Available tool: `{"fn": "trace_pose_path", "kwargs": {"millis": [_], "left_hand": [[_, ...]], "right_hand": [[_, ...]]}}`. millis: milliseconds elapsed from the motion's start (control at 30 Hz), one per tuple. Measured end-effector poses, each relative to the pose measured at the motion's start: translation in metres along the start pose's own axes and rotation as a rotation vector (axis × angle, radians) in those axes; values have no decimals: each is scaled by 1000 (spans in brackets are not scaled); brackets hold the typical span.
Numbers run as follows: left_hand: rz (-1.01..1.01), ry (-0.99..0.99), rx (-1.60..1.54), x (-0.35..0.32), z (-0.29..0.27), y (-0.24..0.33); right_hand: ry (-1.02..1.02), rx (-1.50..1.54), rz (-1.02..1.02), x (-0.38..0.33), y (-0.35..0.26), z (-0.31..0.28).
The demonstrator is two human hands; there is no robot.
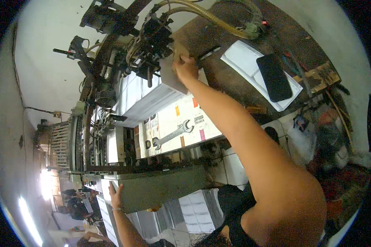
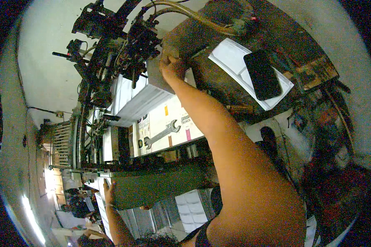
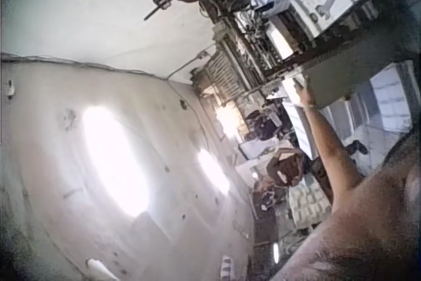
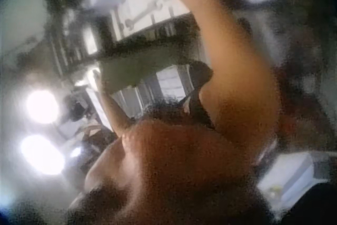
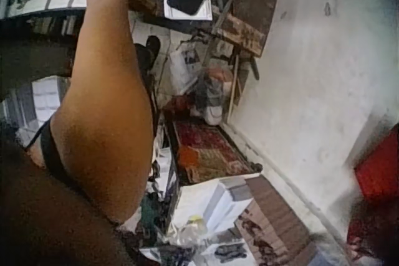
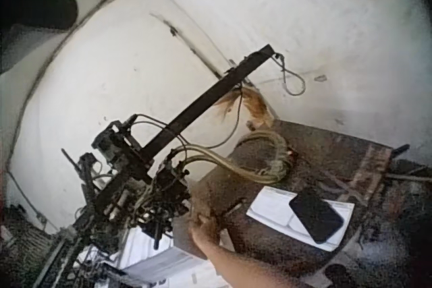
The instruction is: The person operates a printing machine by clearing paper jams and adjusting the feed by hand while another person sorts paper stacks in the background.
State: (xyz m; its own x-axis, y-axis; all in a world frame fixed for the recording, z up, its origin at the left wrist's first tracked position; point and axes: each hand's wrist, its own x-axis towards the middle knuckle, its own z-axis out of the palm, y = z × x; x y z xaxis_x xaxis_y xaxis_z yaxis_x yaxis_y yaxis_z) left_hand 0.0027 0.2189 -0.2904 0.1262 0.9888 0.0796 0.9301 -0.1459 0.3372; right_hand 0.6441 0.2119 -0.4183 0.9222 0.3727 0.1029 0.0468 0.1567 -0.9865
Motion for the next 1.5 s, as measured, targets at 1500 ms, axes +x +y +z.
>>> {"fn": "trace_pose_path", "kwargs": {"millis": [1500], "left_hand": [[-239,35,281,-8,17,52]], "right_hand": [[-570,370,-148,-160,-42,-171]]}}
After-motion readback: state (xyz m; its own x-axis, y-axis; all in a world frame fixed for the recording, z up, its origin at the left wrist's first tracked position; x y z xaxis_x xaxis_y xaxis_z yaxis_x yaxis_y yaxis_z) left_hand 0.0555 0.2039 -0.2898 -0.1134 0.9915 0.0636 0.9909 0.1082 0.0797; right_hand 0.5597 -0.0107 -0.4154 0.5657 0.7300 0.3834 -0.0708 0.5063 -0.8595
